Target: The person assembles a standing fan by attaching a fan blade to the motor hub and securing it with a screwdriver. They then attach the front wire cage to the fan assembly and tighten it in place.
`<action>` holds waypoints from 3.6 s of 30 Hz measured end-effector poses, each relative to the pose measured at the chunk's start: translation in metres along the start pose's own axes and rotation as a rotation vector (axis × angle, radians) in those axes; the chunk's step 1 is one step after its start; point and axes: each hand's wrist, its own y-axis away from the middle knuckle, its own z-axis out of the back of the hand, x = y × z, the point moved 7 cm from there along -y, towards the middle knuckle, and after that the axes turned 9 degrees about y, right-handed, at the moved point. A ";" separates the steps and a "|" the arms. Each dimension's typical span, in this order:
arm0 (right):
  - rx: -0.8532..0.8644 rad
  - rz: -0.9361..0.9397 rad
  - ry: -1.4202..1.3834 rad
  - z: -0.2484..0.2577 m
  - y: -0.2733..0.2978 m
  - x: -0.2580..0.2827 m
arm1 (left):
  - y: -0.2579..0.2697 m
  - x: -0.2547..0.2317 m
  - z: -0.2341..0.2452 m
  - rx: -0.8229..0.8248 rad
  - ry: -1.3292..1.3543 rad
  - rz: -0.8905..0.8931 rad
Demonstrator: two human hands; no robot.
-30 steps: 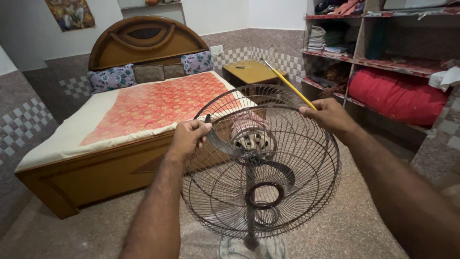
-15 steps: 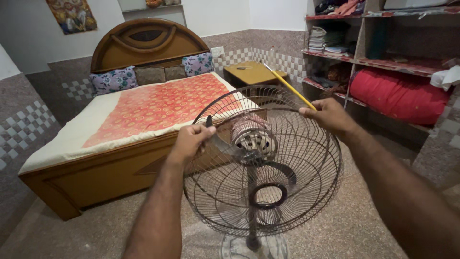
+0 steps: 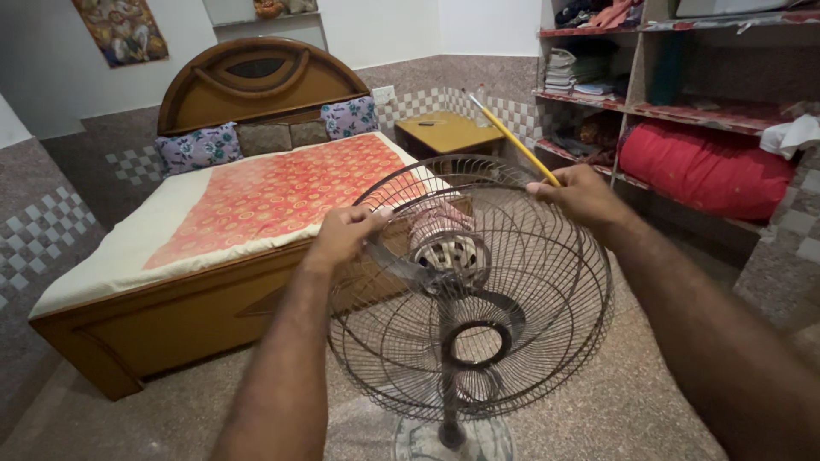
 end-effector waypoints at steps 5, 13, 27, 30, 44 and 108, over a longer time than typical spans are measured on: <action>-0.004 0.050 0.048 -0.003 -0.003 0.000 | -0.008 -0.006 -0.016 0.028 -0.077 -0.057; 0.007 0.076 -0.003 0.002 -0.002 0.002 | 0.007 -0.037 -0.021 -0.132 -0.111 -0.080; -0.032 0.062 0.078 0.005 -0.007 0.016 | 0.001 -0.051 -0.013 -0.202 -0.211 -0.123; 0.015 0.019 0.039 -0.004 -0.006 0.015 | -0.012 -0.046 -0.009 -0.190 -0.254 -0.103; 0.033 0.078 -0.032 -0.016 -0.024 0.053 | -0.058 0.002 -0.011 -0.031 0.040 -0.092; 0.080 -0.480 0.040 0.010 -0.016 0.052 | -0.036 -0.098 -0.012 0.150 -0.097 0.125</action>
